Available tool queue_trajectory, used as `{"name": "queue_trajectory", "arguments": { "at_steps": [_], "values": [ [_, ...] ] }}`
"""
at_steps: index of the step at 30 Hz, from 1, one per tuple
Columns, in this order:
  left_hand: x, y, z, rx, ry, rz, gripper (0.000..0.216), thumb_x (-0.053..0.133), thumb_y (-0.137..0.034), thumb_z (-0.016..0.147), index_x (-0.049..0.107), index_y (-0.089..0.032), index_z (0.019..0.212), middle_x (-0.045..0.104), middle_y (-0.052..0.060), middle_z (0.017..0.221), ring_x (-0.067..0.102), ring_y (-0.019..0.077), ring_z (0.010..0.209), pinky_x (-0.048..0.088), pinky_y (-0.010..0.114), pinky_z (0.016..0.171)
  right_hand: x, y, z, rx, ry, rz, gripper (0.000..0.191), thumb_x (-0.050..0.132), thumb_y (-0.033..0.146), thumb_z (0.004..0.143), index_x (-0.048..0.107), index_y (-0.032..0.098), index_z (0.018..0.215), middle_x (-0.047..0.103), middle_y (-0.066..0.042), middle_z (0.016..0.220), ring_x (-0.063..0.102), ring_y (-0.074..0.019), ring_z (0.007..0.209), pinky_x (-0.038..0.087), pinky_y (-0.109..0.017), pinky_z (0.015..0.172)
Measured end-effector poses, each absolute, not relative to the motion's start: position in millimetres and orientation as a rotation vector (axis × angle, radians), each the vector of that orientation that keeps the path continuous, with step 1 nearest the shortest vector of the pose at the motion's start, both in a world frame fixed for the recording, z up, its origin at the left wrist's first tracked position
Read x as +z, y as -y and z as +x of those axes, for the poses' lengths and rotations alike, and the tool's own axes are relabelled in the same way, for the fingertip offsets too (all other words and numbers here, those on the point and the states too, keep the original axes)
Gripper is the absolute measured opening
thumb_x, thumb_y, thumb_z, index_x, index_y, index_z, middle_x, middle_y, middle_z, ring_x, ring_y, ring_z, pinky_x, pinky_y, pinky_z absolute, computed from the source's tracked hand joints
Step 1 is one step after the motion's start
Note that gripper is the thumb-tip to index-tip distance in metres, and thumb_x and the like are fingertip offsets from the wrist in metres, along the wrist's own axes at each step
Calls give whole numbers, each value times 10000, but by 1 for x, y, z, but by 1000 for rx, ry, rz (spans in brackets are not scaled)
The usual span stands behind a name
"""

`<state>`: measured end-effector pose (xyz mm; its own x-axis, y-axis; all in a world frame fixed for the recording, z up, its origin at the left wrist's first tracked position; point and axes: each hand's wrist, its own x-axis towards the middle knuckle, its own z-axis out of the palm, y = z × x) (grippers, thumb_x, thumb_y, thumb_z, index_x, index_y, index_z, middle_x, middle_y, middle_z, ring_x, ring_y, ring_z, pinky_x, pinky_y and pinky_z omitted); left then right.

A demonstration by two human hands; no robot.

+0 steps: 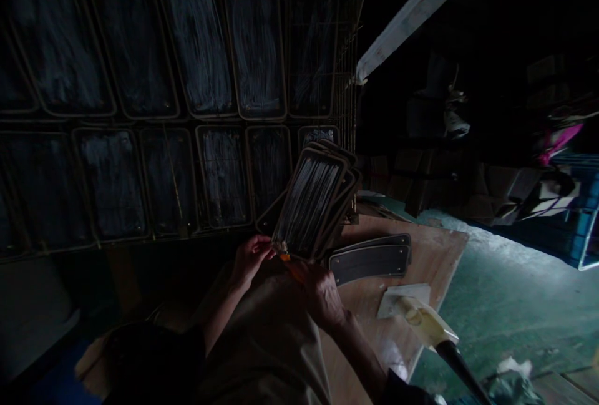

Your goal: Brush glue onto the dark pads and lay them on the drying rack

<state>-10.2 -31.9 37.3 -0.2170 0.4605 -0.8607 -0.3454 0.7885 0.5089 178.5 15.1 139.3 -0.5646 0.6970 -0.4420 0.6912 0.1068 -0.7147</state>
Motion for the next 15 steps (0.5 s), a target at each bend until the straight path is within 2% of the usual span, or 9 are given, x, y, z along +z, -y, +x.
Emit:
{"name": "queue_trajectory", "arguments": {
  "at_steps": [3,5,10,12,15],
  "values": [
    [38,33,-10,754,-1625,136,271,755,-341,684,643,-141,829,682,26,682,666,146,568,532,246,561,139,-27,193,1494,2181,-1595,276,426,257,984,606,219,1191,694,-42,832,648,-153,675,481,-227,607],
    [39,32,-10,772,-1613,140,281,761,-345,677,637,-142,827,674,20,678,665,142,567,538,245,567,140,-43,204,1366,2134,-1665,264,436,275,988,610,220,1179,700,-36,820,653,-154,660,479,-228,594],
    [43,28,-10,774,-1607,94,323,791,-361,639,627,-144,813,663,9,649,656,137,547,542,244,554,144,-72,221,987,2170,-1704,269,472,248,979,594,231,1218,701,-68,965,664,-188,815,501,-286,722],
    [44,27,-9,773,-1611,68,346,799,-371,626,627,-143,821,668,11,662,659,138,551,548,244,556,143,-65,221,982,2252,-1660,275,469,229,979,587,225,1228,690,-75,983,646,-192,847,487,-295,747],
    [45,27,-7,766,-1621,54,369,797,-383,625,628,-137,843,672,15,680,665,140,563,556,244,561,141,-36,216,1076,2411,-1585,273,442,223,989,587,209,1219,679,-67,902,617,-185,776,460,-286,692]
  ]
}}
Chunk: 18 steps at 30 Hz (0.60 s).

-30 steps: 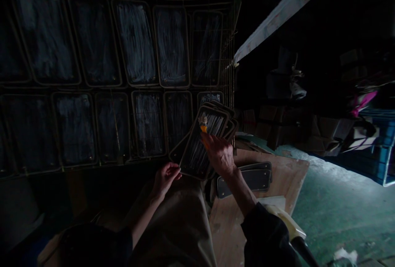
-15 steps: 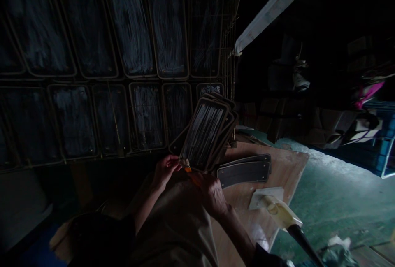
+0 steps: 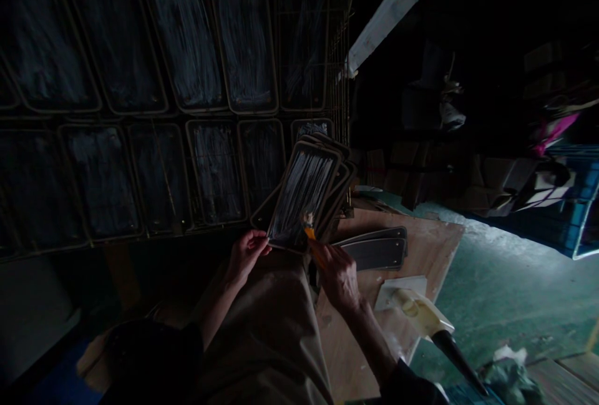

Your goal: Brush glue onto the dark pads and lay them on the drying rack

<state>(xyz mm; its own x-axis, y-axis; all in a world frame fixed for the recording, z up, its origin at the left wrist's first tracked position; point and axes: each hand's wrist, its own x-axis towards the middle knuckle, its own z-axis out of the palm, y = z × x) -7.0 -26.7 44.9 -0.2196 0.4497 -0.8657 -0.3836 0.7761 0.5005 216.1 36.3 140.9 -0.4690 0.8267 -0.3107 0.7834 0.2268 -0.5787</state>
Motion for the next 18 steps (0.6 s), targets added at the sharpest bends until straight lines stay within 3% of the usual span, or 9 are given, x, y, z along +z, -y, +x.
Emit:
{"name": "queue_trajectory", "arguments": {
  "at_steps": [4,9,13,18],
  "values": [
    [44,28,-5,734,-1622,48,394,788,-406,632,625,-129,861,673,16,691,668,139,568,557,239,557,143,0,210,1267,2467,-1480,272,392,223,1003,613,196,1160,656,-48,777,586,-164,672,428,-258,609],
    [40,34,-3,753,-1615,151,400,778,-401,657,627,-145,926,671,1,712,667,133,570,554,236,553,145,-8,221,1445,2290,-1563,259,425,275,1003,604,228,1183,681,-32,837,622,-139,688,444,-226,607],
    [36,37,-1,786,-1625,249,353,753,-379,685,635,-160,935,655,-18,663,636,115,517,523,211,509,146,-51,234,1174,2208,-1688,260,448,273,996,600,215,1198,680,-28,826,633,-143,686,458,-231,617],
    [36,38,0,808,-1621,301,321,731,-365,710,632,-166,941,641,-26,632,619,108,501,502,199,486,140,-124,229,786,2261,-1532,263,484,238,979,597,216,1215,684,-53,945,646,-168,821,474,-257,719]
  ]
}}
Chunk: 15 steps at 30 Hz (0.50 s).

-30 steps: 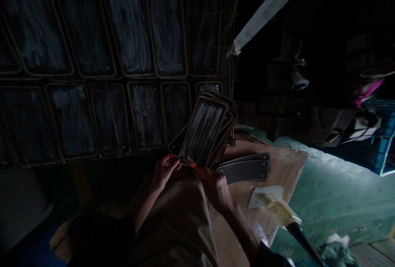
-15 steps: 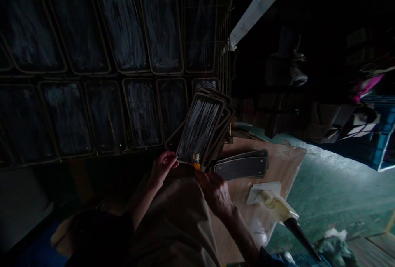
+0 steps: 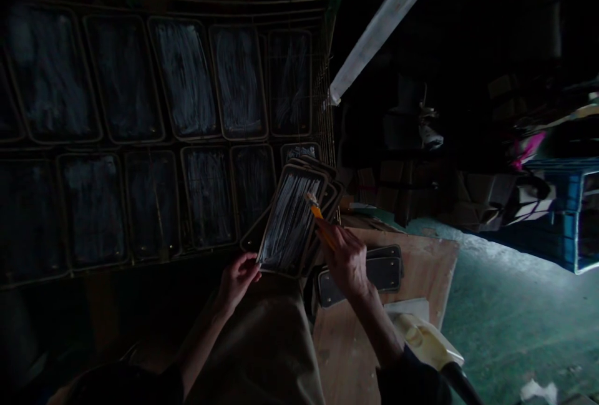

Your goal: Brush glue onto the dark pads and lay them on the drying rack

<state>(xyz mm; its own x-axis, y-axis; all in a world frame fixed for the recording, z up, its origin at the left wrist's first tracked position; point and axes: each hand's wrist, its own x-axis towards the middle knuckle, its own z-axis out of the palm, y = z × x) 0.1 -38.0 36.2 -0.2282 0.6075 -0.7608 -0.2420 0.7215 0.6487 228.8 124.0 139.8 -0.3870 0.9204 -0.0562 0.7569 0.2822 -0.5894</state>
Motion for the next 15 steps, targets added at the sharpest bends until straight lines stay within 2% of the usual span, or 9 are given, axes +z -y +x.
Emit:
{"name": "queue_trajectory", "arguments": {
  "at_steps": [4,12,15],
  "values": [
    [36,40,1,787,-1643,321,338,728,-384,715,636,-172,961,653,-18,643,632,120,512,515,209,495,125,-145,221,651,2378,-1506,262,465,254,989,602,187,1202,676,-54,891,626,-181,790,446,-274,704],
    [33,44,1,767,-1637,299,370,726,-398,729,633,-174,1009,688,5,753,665,132,570,547,230,543,144,-112,221,936,2440,-1420,247,444,260,1007,582,189,1200,660,-27,835,589,-139,701,404,-236,629],
    [33,44,1,764,-1647,281,384,734,-407,718,634,-171,1003,689,7,741,673,142,566,550,235,534,143,-142,213,793,2532,-1289,258,449,255,1007,573,189,1223,665,-36,860,580,-143,715,399,-249,653]
  ]
}}
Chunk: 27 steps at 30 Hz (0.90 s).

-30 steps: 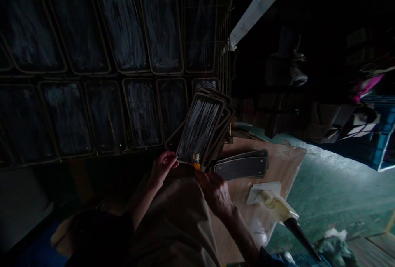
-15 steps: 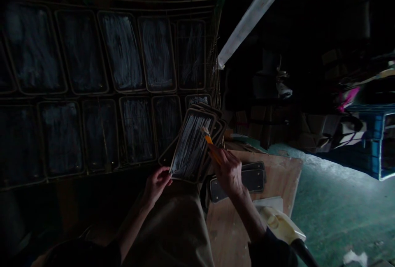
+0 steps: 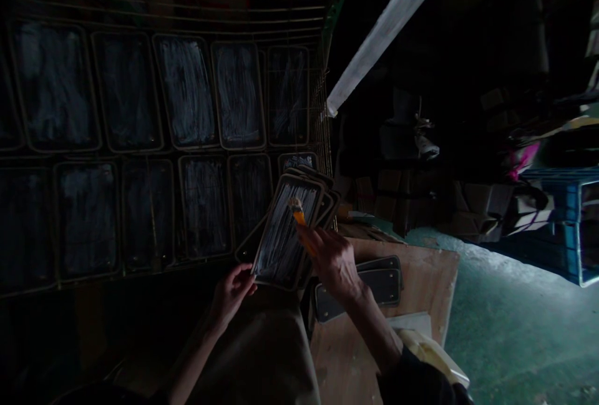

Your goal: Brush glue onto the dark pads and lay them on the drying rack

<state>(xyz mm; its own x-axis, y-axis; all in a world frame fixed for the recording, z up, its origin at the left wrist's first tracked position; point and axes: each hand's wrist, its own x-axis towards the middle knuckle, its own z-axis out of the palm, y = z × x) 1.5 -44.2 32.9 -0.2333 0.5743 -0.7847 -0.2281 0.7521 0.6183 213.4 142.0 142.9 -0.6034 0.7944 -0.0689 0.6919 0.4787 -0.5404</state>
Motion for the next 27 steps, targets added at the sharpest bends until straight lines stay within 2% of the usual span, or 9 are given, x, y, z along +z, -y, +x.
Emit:
{"name": "queue_trajectory", "arguments": {
  "at_steps": [6,13,18,23,27],
  "values": [
    [30,45,6,777,-1648,211,419,745,-414,706,625,-160,1018,685,9,751,695,164,587,578,262,559,105,-190,203,508,2780,-1005,237,489,213,994,592,189,1205,691,-46,934,601,-149,818,396,-273,714],
    [31,45,9,783,-1650,153,414,740,-393,720,606,-148,1025,678,13,774,705,172,611,594,280,587,99,-178,226,422,2690,-1275,237,509,244,983,601,207,1198,686,-40,957,595,-170,827,392,-291,733],
    [36,40,9,777,-1660,154,403,745,-383,706,608,-150,1005,685,9,768,703,165,598,590,267,582,112,-142,227,584,2612,-1431,292,443,206,993,563,180,1257,672,-64,966,582,-188,820,406,-304,733],
    [42,33,10,801,-1672,128,401,769,-372,661,611,-154,958,668,-17,696,685,151,545,586,256,554,120,-78,216,858,2559,-1436,319,414,187,986,543,185,1278,667,-74,962,580,-194,807,436,-315,715],
    [43,33,8,786,-1659,166,410,761,-389,679,613,-151,979,682,-4,719,692,156,559,584,258,556,130,-23,211,1136,2545,-1404,315,405,177,978,554,193,1256,663,-77,943,578,-191,756,435,-314,659]
  ]
}}
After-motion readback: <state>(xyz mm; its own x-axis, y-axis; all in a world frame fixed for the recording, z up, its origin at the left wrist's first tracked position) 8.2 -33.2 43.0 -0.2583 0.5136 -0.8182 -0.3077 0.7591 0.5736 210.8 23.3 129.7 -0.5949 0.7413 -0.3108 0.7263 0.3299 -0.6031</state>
